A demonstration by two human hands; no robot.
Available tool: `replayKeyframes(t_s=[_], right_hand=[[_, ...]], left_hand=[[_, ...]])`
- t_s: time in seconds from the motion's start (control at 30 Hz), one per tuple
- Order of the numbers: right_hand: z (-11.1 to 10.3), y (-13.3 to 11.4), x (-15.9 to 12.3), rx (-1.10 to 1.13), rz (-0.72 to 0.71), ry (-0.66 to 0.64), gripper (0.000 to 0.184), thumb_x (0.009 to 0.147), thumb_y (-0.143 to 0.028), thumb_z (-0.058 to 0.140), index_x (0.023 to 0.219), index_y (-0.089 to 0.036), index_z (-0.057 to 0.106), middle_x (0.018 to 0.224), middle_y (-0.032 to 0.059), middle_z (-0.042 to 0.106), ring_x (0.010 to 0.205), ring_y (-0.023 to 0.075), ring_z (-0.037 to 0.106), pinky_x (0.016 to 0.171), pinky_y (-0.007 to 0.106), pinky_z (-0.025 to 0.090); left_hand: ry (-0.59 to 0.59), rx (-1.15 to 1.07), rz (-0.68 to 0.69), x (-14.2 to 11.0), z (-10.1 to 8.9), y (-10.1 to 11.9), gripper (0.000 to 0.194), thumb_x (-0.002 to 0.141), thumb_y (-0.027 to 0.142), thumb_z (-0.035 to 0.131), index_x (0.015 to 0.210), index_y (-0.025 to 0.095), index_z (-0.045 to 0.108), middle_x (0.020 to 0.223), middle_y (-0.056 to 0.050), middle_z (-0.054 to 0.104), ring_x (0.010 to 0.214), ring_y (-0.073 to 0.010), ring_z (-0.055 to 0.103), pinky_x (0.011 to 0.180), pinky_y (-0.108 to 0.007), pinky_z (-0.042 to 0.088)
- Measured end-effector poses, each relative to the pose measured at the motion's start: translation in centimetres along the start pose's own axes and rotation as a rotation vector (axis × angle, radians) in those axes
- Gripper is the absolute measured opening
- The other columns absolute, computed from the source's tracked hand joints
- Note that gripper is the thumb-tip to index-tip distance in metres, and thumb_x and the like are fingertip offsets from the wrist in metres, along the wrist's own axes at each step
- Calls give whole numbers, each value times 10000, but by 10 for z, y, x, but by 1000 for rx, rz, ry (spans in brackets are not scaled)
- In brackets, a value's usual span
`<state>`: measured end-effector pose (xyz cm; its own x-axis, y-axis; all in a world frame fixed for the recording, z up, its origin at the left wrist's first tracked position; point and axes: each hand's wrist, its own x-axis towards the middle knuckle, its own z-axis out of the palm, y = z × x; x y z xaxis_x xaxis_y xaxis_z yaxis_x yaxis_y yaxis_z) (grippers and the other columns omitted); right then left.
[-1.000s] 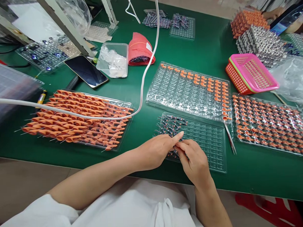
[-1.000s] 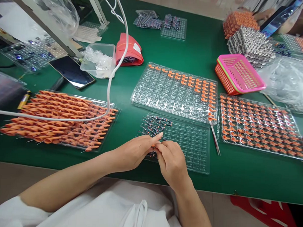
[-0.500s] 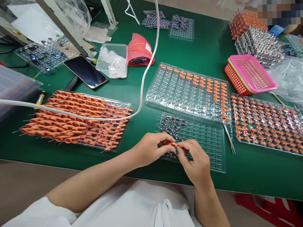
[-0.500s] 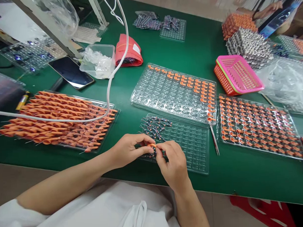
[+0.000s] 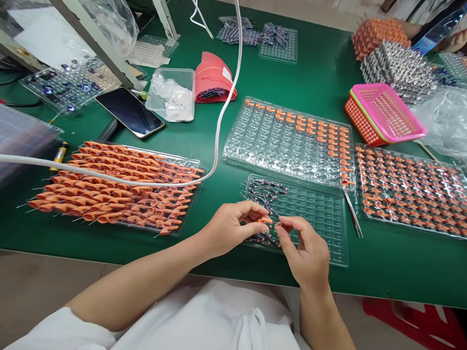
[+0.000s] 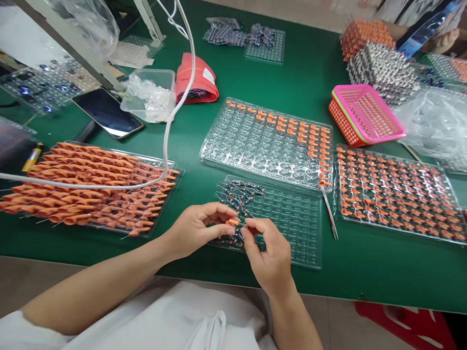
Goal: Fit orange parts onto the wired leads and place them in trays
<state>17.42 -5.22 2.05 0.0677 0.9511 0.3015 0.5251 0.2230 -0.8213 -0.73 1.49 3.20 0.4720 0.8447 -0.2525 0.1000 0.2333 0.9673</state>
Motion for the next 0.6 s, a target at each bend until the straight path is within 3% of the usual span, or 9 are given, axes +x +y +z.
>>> replayKeyframes(t_s=[0.27, 0.6], right_hand=[[-1, 0, 0, 22, -49, 18, 220, 867, -78, 636, 1023, -232, 654, 929, 14, 696, 856, 150, 663, 726, 269, 546], [0, -2, 2, 28, -92, -18, 239, 861, -54, 640, 1027, -225, 656, 933, 13, 706, 828, 145, 672, 737, 277, 547]], left_hand=[[48, 141, 110, -1, 0, 7, 92, 777, 200, 753, 861, 164, 748, 809, -6, 741, 714, -125, 646, 690, -206, 503], [52, 210, 217, -1, 2, -1, 108, 778, 181, 760, 880, 144, 760, 798, -38, 734, 723, -149, 657, 683, -231, 500]])
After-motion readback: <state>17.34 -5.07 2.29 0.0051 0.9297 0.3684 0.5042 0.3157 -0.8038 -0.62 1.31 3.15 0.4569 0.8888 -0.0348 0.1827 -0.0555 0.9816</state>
